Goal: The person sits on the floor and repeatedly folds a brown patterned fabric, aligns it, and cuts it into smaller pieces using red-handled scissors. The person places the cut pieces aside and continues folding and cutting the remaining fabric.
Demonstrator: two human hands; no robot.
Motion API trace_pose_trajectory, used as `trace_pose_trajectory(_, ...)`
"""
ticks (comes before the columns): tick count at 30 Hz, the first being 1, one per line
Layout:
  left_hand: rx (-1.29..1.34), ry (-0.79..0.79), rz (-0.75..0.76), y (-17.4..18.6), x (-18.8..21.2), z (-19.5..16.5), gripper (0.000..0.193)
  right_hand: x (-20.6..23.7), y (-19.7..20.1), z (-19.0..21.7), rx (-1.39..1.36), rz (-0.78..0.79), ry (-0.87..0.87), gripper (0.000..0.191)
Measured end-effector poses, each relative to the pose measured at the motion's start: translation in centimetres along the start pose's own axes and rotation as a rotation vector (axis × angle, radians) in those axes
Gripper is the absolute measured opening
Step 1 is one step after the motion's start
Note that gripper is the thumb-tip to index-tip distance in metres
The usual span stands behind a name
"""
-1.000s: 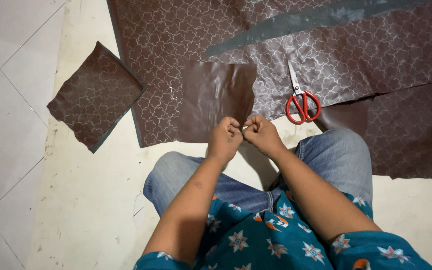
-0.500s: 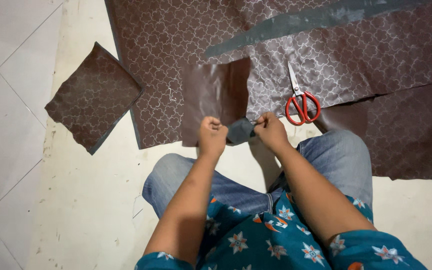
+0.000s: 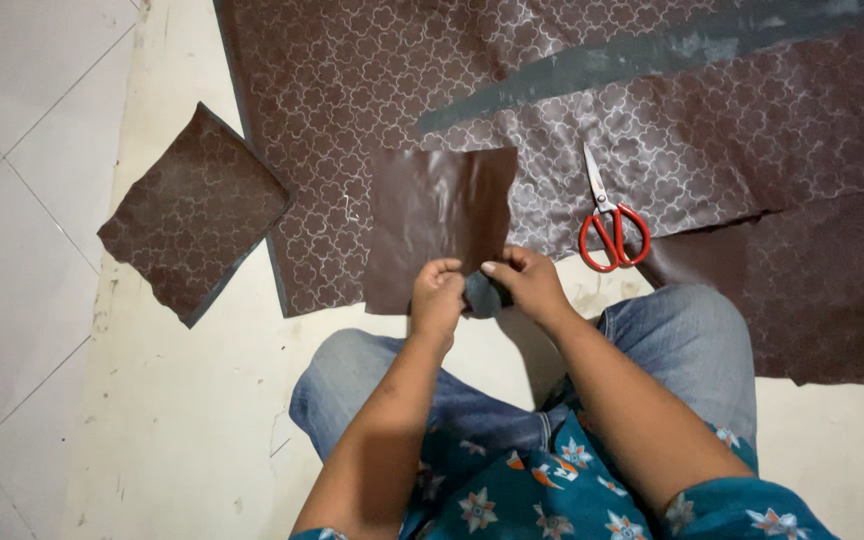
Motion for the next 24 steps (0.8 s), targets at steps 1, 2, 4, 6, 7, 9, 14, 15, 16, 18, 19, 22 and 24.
trace_pose_trajectory(1, 0.019, 0.027, -0.012, 0.1, -0.3, -0.2, 0.034, -0.2, -0.2, 0.1, 0.057, -0.015, 0.027, 0.024)
trace_pose_trajectory(2, -0.03, 0.041, 0.024, 0.1, -0.4, -0.5, 0.035, -0.5, -0.4, 0.3, 0.115, -0.029, 0.056, 0.024)
trace_pose_trajectory(4, -0.131, 0.073, 0.095, -0.1, -0.6, -1.1, 0.039, -1.1, -0.9, 1.0, 0.209, -0.073, 0.16, 0.025)
trace_pose_trajectory(6, -0.112, -0.164, 0.178, -0.9, -0.9, -2.4, 0.044, -1.8, -1.2, 2.4, 0.284, -0.127, 0.32, 0.027)
trace_pose_trajectory(7, -0.102, -0.287, 0.221, -1.3, -1.2, -3.2, 0.046, -2.5, -1.2, 2.9, 0.23, -0.092, 0.267, 0.027)
trace_pose_trajectory(9, -0.107, -0.252, 0.18, -1.7, -2.4, -4.0, 0.043, -3.8, -1.0, 4.0, 0.123, -0.019, 0.157, 0.026)
trace_pose_trajectory(14, -0.312, -0.157, 0.001, -2.2, -5.0, -4.7, 0.03, -6.3, 1.2, 5.5, 0.041, 0.068, 0.088, 0.025)
trace_pose_trajectory(15, -0.29, -0.163, -0.023, -2.5, -5.4, -4.5, 0.029, -6.7, 1.6, 5.4, 0.025, 0.081, 0.096, 0.024)
trace_pose_trajectory(16, -0.268, -0.168, -0.047, -2.7, -5.7, -4.3, 0.028, -7.0, 2.2, 5.2, 0.138, 0.001, 0.1, 0.025)
trace_pose_trajectory(18, -0.147, -0.129, -0.167, -2.5, -6.1, -3.5, 0.027, -7.4, 3.2, 4.7, 0.363, -0.157, 0.105, 0.032)
trace_pose_trajectory(19, -0.088, -0.107, -0.227, -2.3, -6.2, -3.1, 0.028, -7.6, 3.6, 4.5, 0.42, -0.219, 0.112, 0.031)
trace_pose_trajectory(22, 0.193, 0.034, -0.351, -0.3, -6.6, -1.6, 0.027, -8.4, 4.7, 3.7, 0.58, -0.343, 0.102, 0.031)
trace_pose_trajectory(24, 0.054, 0.021, -0.326, 0.7, -6.9, -0.8, 0.026, -9.0, 5.0, 3.4, 0.674, -0.346, 0.057, 0.032)
Point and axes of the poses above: each hand's wrist, its own x-axis away from the middle knuckle, its own y-axis out of the back of the hand, z = x × y, the point moved 3 cm from there along -x, towards the middle knuckle, and after that the axes turned 7 degrees about -y, right-handed, at the moved point
